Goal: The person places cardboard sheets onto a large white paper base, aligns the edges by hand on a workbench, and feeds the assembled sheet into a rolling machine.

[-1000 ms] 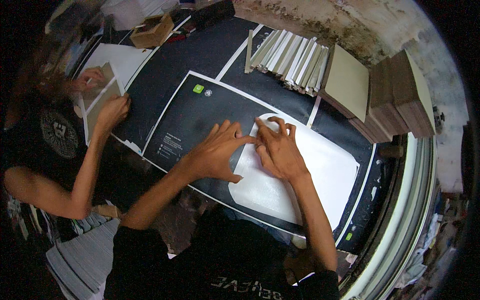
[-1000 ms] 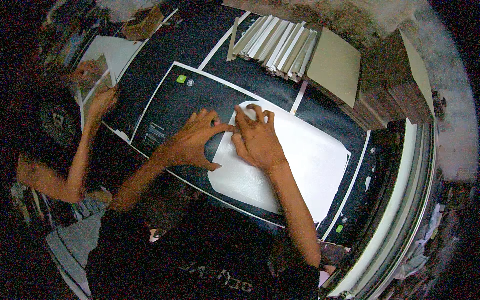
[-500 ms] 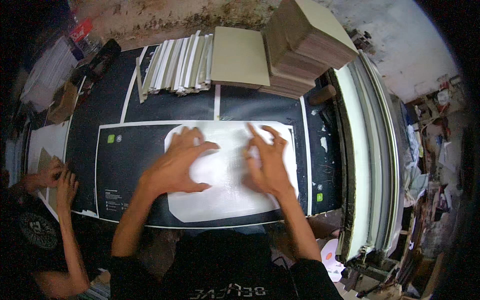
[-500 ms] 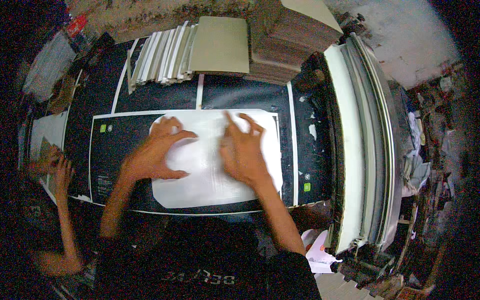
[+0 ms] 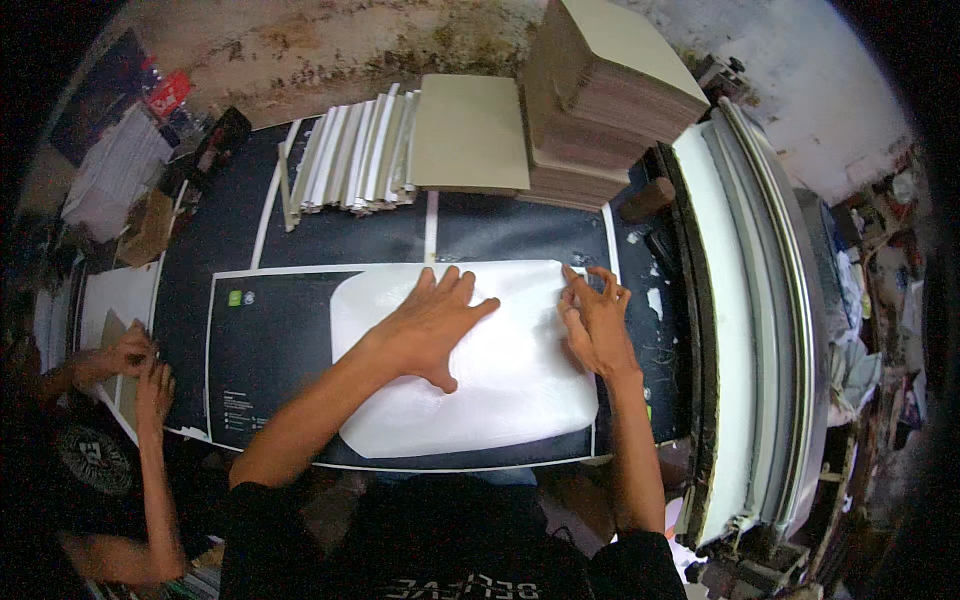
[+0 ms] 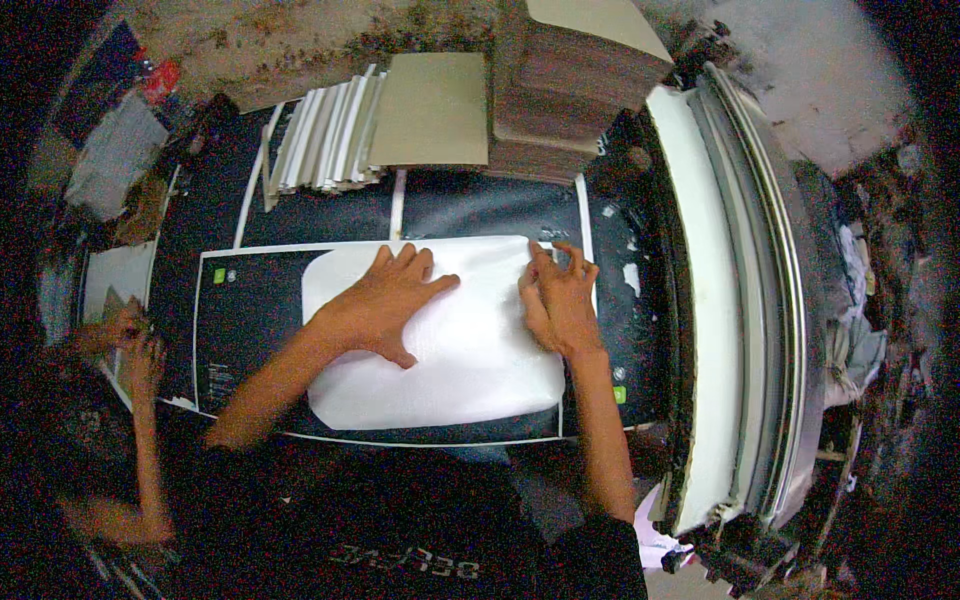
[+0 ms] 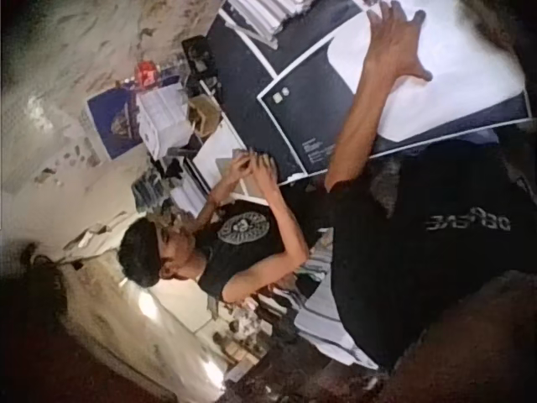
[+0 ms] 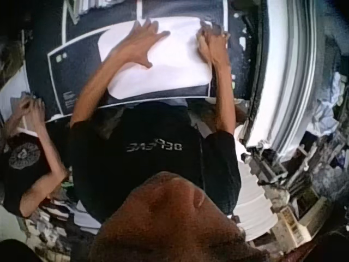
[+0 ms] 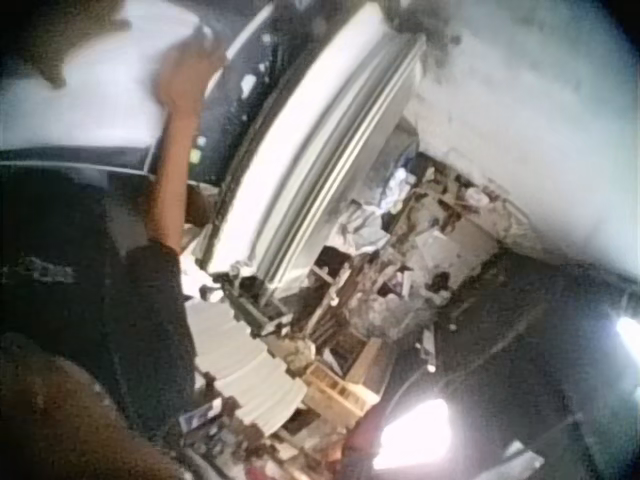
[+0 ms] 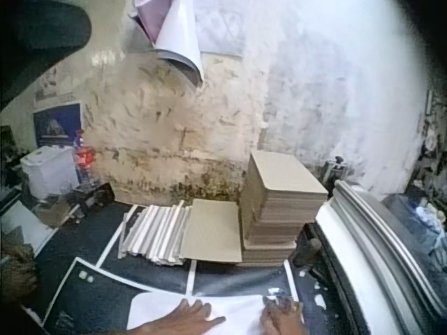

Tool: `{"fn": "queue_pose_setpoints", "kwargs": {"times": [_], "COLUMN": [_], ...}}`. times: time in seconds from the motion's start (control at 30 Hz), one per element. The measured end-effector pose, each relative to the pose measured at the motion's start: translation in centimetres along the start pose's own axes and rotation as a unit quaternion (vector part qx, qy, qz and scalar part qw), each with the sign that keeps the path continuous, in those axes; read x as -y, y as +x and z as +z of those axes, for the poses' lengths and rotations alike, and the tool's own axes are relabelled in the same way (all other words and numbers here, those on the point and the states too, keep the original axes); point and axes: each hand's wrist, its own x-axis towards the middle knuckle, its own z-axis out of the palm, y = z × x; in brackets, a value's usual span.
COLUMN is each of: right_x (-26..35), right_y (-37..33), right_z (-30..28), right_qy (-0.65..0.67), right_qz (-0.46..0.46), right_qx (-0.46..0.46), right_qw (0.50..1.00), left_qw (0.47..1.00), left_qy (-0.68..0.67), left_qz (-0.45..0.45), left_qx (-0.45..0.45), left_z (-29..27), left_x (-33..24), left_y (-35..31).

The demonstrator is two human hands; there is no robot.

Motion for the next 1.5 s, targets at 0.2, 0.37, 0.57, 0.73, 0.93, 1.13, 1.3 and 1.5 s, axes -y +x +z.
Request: {"fn": "queue_pose_setpoints", "kwargs": {"times": [0.2, 0.37, 0.57, 0.73, 0.93, 1.13, 1.3, 1.5], "right_x": [6.4, 8.9, 4.6, 9.0, 14.4, 16.0, 12.0, 12.6], "right_y": [5.0, 14.6, 18.4, 13.7, 4.7, -0.7, -2.5, -1.6], "right_z": [-2.5, -1.6, 1.1, -2.8, -11.0, -14.6, -8.6, 0.3], "right_qy": [0.023, -0.027, -0.089, -0.095, -0.024, 0.084, 0.265, 0.429], "right_qz": [-0.145, -0.186, -0.157, -0.189, -0.343, -0.243, 0.044, 0.118], "right_qx": [-0.117, -0.089, -0.038, 0.008, -0.172, -0.323, -0.120, 0.165], "right_qw": [0.982, 0.978, 0.983, 0.977, 0.923, 0.911, 0.956, 0.880], "left_qw": [1.000, 0.996, 0.986, 0.934, 0.793, 0.823, 0.674, 0.625], "left_qy": [-0.013, 0.012, -0.087, -0.186, -0.174, -0.286, -0.483, -0.522], "left_qz": [0.001, 0.007, -0.046, -0.125, -0.193, -0.088, -0.193, -0.297], "left_qx": [-0.005, -0.083, -0.137, -0.277, -0.551, -0.483, -0.525, -0.499], "left_z": [0.6, 2.1, 1.1, 2.0, -1.3, -2.2, 0.5, 5.2], "left_x": [0.9, 0.4, -3.6, -2.2, 0.3, -2.9, -3.6, -3.6], "left_y": [-0.5, -1.7, -4.9, -8.4, -9.1, -11.1, -10.2, -12.1]}}
